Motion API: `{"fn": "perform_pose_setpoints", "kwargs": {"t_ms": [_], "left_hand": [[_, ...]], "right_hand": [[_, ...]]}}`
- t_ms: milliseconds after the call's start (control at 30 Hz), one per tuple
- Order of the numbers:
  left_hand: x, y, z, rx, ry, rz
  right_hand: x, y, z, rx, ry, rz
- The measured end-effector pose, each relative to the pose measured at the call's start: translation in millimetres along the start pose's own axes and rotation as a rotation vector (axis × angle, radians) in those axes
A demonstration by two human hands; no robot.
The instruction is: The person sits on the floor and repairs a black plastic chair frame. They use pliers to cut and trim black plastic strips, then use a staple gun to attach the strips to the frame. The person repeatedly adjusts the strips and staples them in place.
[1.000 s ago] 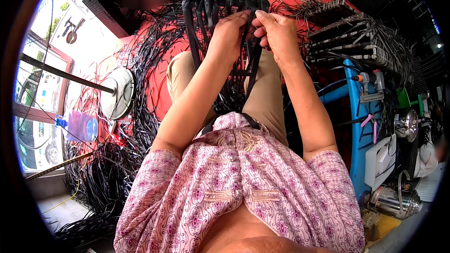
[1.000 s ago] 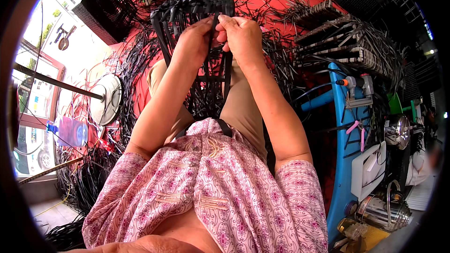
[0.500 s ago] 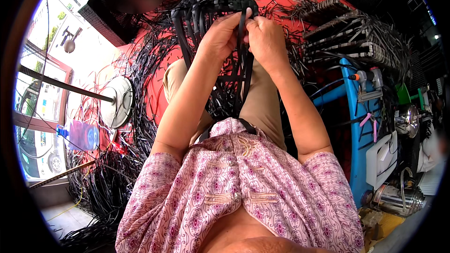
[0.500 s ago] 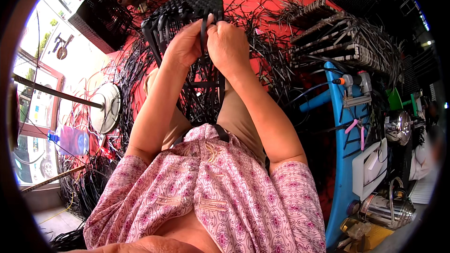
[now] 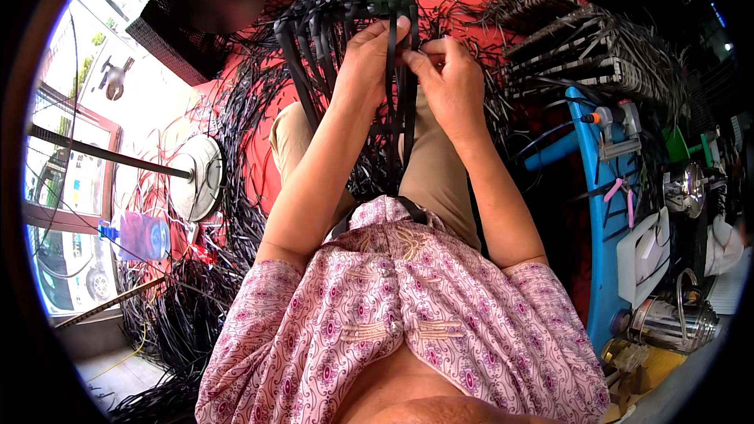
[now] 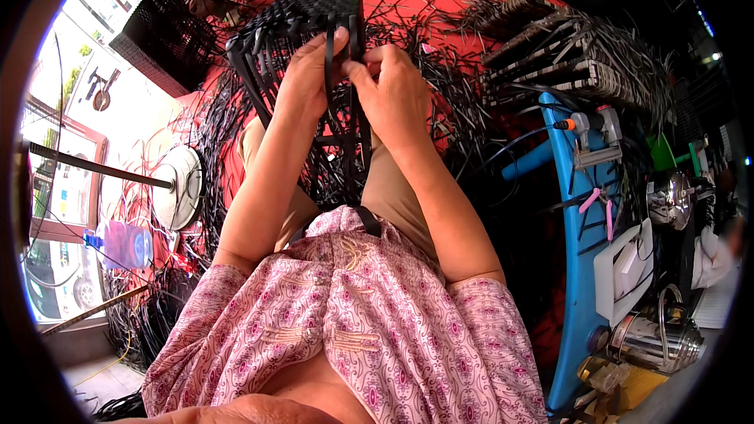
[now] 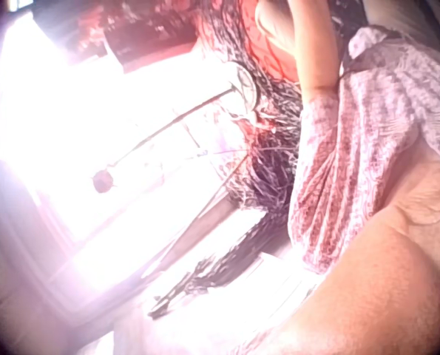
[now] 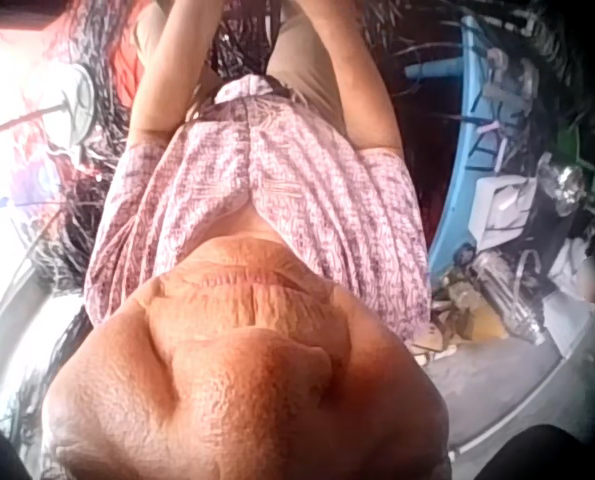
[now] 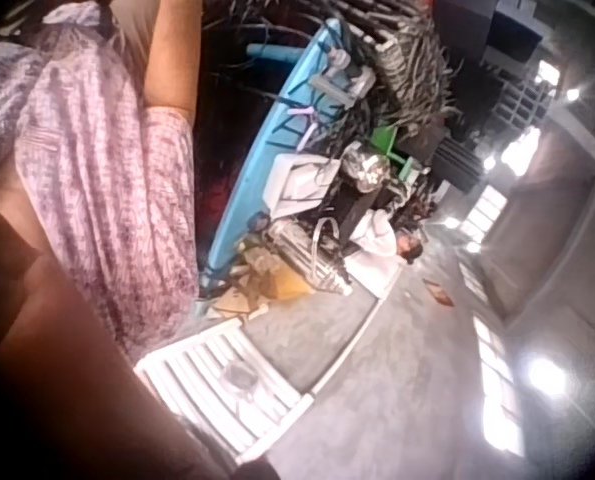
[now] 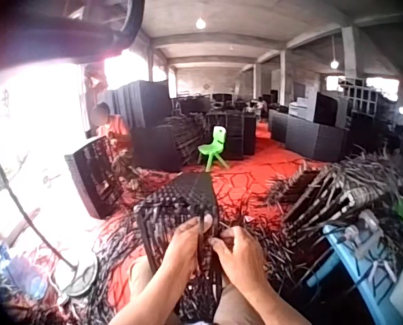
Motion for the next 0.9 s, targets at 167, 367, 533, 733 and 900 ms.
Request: {"fn": "perform_pose_setpoints", "kwargs": {"t_ms": [167, 367, 533, 733, 900], "left_hand": [[-5, -1, -2, 0.002, -0.023, -0.029], [-16, -6, -3, 0.145, -0.123, -0.075], [-12, -4, 1, 0.219, -0.138, -0.105], [2, 2, 7, 0.293, -0.198, -0.094], [22, 8, 20, 0.216, -0.116, -0.144]], "right_hand": [[-2, -21, -14, 0.345, 0.147, -0.199], [-19, -45, 2, 0.726, 0.174, -0.523], [-36, -52, 11, 0.713, 0.212, -0.553], [-85, -108, 26, 0.537, 0.384, -0.654], [-106, -175, 107, 0.279, 0.062, -0.712]]}}
Point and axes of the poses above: each hand's wrist, its own x-axis towards the middle knuckle, its own z-axis out of the back of the hand, y = z × x, the point moved 10 cm from there along x, towards the middle knuckle, and after that the axes turned 6 degrees about -y, right-handed, at the moved point
